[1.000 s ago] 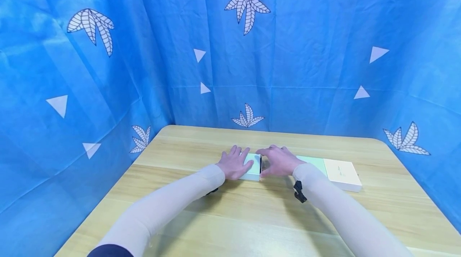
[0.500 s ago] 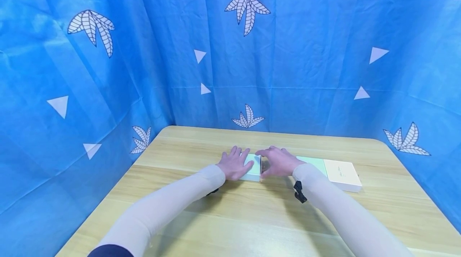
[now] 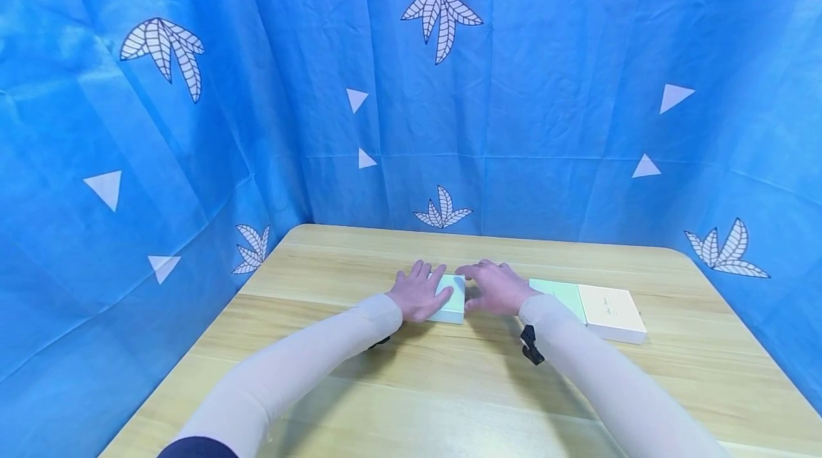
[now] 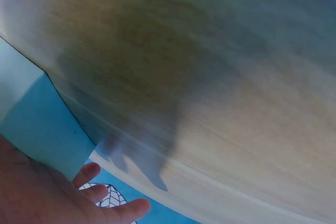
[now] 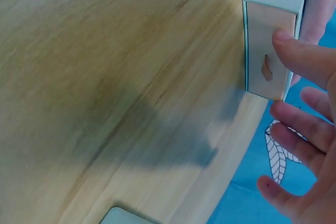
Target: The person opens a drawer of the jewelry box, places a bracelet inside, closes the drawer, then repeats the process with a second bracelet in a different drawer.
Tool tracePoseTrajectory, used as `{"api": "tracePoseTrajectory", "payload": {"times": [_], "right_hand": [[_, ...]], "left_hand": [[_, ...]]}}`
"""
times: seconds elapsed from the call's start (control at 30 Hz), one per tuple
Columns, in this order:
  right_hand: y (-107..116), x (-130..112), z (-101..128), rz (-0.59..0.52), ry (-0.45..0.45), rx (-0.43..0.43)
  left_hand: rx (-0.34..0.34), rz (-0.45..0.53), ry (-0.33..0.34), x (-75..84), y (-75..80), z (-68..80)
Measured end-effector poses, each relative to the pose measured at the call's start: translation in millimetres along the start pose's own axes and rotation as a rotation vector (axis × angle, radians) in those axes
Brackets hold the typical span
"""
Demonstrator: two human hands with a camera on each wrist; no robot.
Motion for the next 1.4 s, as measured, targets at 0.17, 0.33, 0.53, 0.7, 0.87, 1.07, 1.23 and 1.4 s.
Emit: {"api": "tracePoseTrajectory", "payload": {"times": [0.17, 0.33, 0.53, 0.7, 0.87, 1.07, 1.23, 1.4], "right_hand": [[0, 2, 0, 0.005, -0.014, 0.004], [-1, 2, 0, 0.000, -0.023, -0.001], [-2, 3, 1, 0.009, -0.016, 0.007], [-1, 3, 2, 0.022, -0.008, 0.019], [0, 0, 4, 0.045, 0.005, 0.025], [2, -3, 5, 0.055, 0.015, 0.026], [4, -6, 5, 0.067, 0.029, 0.032], [6, -9, 6, 0.069, 0.035, 0.021]], "left_hand": [[-0.002, -0.008, -0.001, 0.2, 0.7, -0.6], [0.018, -0.005, -0.014, 2.9, 5.3, 2.9], [0.027, -0.013, -0.018, 4.4, 7.5, 4.8], [0.017, -0.015, -0.017, 4.2, 6.3, 3.5], [0.014, -0.017, -0.015, 4.7, 7.6, 4.7], [-0.016, -0.005, -0.010, 2.8, 7.0, 5.0], [-0.035, -0.011, -0.020, 2.2, 7.4, 4.8], [-0.049, -0.008, -0.037, 3.1, 9.7, 6.0]]}}
Point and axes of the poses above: each hand's wrist, its own z-axis away from the middle knuckle, its own y-axis out of the back of the hand, x = y × z, the point moved 10 cm from there along -z, towards the middle knuckle, and after that the axes turned 7 degrees about -y, right-handed, at the moved point
